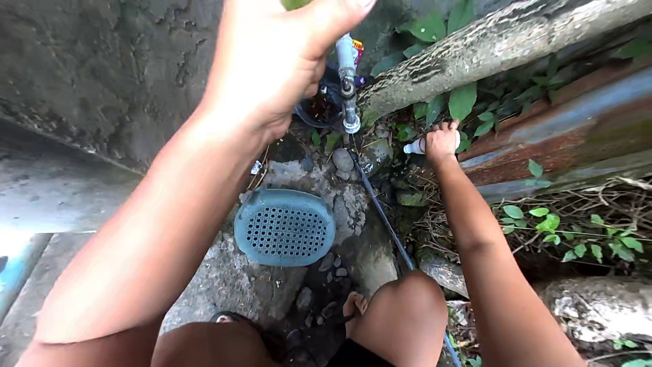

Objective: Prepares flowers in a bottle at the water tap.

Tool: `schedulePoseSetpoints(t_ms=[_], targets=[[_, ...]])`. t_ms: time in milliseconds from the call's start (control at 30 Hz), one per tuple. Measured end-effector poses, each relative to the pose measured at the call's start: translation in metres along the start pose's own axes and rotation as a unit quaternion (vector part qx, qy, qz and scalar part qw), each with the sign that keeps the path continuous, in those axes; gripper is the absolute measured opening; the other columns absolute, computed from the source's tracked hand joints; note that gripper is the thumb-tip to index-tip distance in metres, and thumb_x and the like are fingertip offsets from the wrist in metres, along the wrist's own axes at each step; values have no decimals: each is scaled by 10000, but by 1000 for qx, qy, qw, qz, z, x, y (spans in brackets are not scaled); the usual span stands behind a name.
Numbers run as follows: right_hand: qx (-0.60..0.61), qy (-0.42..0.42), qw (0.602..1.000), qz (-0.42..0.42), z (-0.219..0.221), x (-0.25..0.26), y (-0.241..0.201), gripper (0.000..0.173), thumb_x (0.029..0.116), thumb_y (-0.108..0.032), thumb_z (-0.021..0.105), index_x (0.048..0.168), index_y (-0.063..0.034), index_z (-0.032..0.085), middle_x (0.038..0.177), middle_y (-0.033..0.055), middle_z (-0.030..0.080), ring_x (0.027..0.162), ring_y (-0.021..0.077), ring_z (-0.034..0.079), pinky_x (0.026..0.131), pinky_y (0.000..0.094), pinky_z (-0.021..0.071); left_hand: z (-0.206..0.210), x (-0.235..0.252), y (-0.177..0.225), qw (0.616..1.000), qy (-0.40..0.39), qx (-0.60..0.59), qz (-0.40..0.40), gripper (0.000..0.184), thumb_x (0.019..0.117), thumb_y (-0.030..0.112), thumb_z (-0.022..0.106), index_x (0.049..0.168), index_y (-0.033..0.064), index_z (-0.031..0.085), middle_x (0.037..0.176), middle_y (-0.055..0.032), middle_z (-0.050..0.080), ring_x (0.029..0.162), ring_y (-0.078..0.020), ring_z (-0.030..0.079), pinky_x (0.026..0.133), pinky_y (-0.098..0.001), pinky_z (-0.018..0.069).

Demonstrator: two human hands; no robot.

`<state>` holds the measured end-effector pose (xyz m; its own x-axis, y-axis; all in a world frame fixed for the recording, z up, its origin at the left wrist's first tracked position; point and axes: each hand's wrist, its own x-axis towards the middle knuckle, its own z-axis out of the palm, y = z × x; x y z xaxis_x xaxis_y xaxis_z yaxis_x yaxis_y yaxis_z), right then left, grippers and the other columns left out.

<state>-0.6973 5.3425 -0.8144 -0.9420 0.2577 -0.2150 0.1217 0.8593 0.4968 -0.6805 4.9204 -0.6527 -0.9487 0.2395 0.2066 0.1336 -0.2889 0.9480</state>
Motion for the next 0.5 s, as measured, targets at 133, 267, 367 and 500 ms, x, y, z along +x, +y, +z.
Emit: schedulePoseSetpoints(t_ms=[133,267,367,500], targets=[[68,16,995,70,7,-6,-9,383,892,3,627,1270,59,635,1375,323,552,1352,527,439,1125,740,231,7,16,2,1000,-6,-4,18,338,950,58,671,661,180,545,528,77,474,422,-8,398,399,-130,348],[-8,-62,997,52,54,-9,-17,306,941,5,581,1225,102,639,1381,316,546,1348,487,454,1111,667,299,4,11,-5,1000,2,-5,24,320,970,76,656,689,179,542,534,79,467,419,-13,380,395,-138,333],[-46,-84,995,24,60,-10,-20,267,937,31,575,1179,102,664,1382,305,558,1358,470,460,1125,650,291,-7,2,-15,1000,9,14,3,176,983,142,673,812,170,645,583,93,500,430,-7,381,388,-143,320],[-106,-104,989,25,55,-15,-19,272,927,30,588,1179,103,660,1355,294,581,1344,461,476,1121,643,297,-17,-4,-26,1000,18,12,-10,67,980,166,684,915,160,696,583,102,487,432,-6,381,390,-146,322]])
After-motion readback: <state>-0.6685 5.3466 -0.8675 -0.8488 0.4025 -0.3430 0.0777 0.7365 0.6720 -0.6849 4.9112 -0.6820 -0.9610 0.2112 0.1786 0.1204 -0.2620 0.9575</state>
